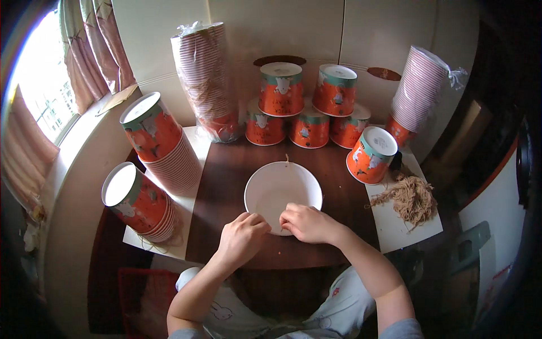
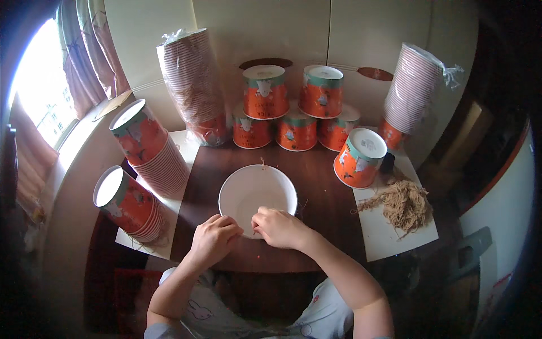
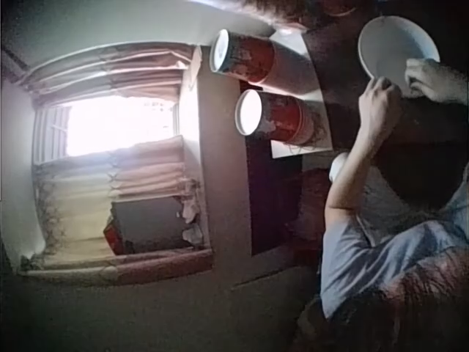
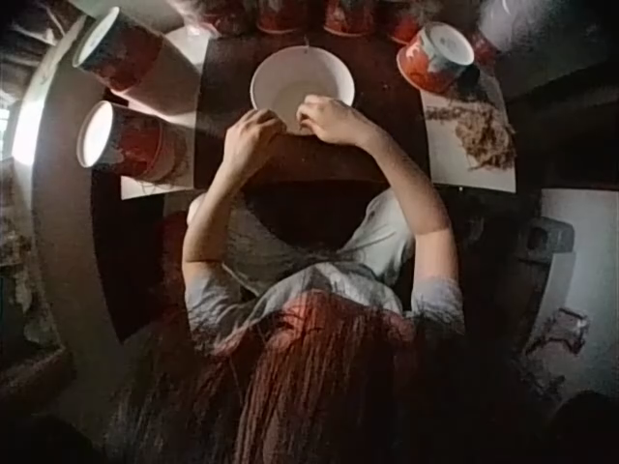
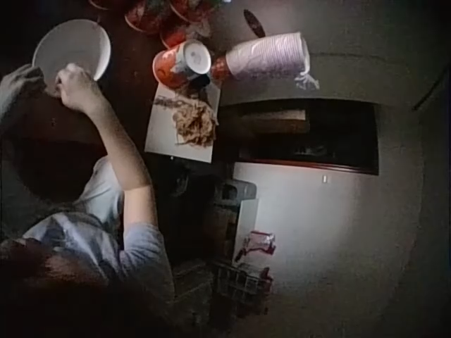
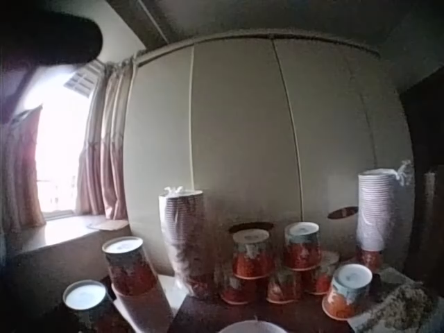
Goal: Looping and tying rubber bands onto large paper bowls for packaging or manufacturing.
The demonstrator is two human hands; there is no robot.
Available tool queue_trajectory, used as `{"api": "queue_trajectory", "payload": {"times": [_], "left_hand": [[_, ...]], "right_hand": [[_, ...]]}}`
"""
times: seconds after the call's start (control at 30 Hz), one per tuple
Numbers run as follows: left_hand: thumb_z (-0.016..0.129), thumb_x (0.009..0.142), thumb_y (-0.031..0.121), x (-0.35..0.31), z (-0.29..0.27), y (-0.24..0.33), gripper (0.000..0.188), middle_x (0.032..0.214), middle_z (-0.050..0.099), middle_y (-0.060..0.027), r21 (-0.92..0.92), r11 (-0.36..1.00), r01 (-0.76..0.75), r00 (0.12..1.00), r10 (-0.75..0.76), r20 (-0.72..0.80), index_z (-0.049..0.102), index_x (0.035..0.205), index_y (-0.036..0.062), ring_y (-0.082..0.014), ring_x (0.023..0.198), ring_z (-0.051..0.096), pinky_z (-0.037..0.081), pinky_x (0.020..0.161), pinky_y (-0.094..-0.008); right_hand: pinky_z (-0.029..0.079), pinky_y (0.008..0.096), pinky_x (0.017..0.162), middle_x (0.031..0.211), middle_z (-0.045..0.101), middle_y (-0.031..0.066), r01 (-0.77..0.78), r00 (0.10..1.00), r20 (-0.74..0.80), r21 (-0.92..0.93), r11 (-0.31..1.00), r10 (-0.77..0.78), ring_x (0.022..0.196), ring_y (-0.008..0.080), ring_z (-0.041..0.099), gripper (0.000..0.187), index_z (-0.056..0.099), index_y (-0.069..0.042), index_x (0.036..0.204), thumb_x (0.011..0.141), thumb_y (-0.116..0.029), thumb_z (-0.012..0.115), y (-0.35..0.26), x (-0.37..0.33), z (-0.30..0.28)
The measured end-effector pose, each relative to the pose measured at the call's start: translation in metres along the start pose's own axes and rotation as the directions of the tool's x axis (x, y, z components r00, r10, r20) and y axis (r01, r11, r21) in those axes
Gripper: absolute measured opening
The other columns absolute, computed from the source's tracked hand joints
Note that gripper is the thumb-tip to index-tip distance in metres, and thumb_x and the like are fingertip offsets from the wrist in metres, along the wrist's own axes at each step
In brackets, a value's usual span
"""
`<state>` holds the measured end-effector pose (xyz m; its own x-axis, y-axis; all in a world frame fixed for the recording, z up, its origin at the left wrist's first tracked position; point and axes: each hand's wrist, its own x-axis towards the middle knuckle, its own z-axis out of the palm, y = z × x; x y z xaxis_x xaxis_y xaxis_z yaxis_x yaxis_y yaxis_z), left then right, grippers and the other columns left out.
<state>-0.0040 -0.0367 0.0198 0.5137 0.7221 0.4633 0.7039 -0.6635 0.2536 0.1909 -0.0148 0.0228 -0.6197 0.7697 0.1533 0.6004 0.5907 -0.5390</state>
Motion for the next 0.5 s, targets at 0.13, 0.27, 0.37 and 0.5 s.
{"api": "queue_trajectory", "payload": {"times": [0.13,0.27,0.37,0.5], "left_hand": [[0.059,0.064,0.006,0.0001,0.0006,-0.0005,0.01,0.077,0.056,-0.0002,-0.018,1.0,-0.018,1.0,0.018,-0.001,0.06,0.072,0.0116,-0.0182,0.072,0.056,0.049,0.057,-0.0296],[0.059,0.064,0.006,0.0003,-0.0006,0.0008,0.01,0.077,0.056,-0.0006,-0.015,1.0,-0.011,1.0,0.011,0.004,0.06,0.073,0.0115,-0.0186,0.072,0.056,0.049,0.057,-0.0298],[0.059,0.064,0.006,-0.0009,-0.0005,-0.0004,0.01,0.077,0.056,-0.0008,-0.021,1.0,-0.011,1.0,0.011,0.001,0.06,0.073,0.0114,-0.019,0.073,0.056,0.049,0.057,-0.0303],[0.059,0.064,0.006,-0.0006,-0.0011,-0.0011,0.01,0.077,0.056,-0.001,-0.022,1.0,0.011,1.0,-0.01,0.007,0.06,0.073,0.0111,-0.0194,0.073,0.056,0.049,0.058,-0.031]], "right_hand": [[0.046,0.0366,0.069,0.086,0.053,0.0112,-0.022,0.999,0.026,0.039,0.999,0.021,0.079,0.0288,0.056,0.007,0.055,-0.004,0.083,0.079,-0.01,0.054,0.0007,-0.0002,0.0013],[0.046,0.0361,0.069,0.086,0.053,0.0111,-0.021,0.999,0.029,0.015,1.0,0.021,0.079,0.0287,0.056,0.007,0.056,-0.005,0.083,0.079,-0.01,0.054,-0.0003,-0.0004,0.002],[0.046,0.0363,0.069,0.086,0.053,0.0112,-0.015,1.0,0.014,0.016,1.0,0.014,0.08,0.0286,0.056,0.007,0.056,-0.005,0.083,0.079,-0.01,0.054,-0.0022,0.0007,0.0036],[0.046,0.0381,0.071,0.086,0.053,0.0121,-0.032,0.999,0.029,0.042,0.999,0.031,0.08,0.0299,0.056,0.008,0.058,-0.005,0.079,0.079,-0.011,0.052,-0.0053,0.0039,0.0027]]}}
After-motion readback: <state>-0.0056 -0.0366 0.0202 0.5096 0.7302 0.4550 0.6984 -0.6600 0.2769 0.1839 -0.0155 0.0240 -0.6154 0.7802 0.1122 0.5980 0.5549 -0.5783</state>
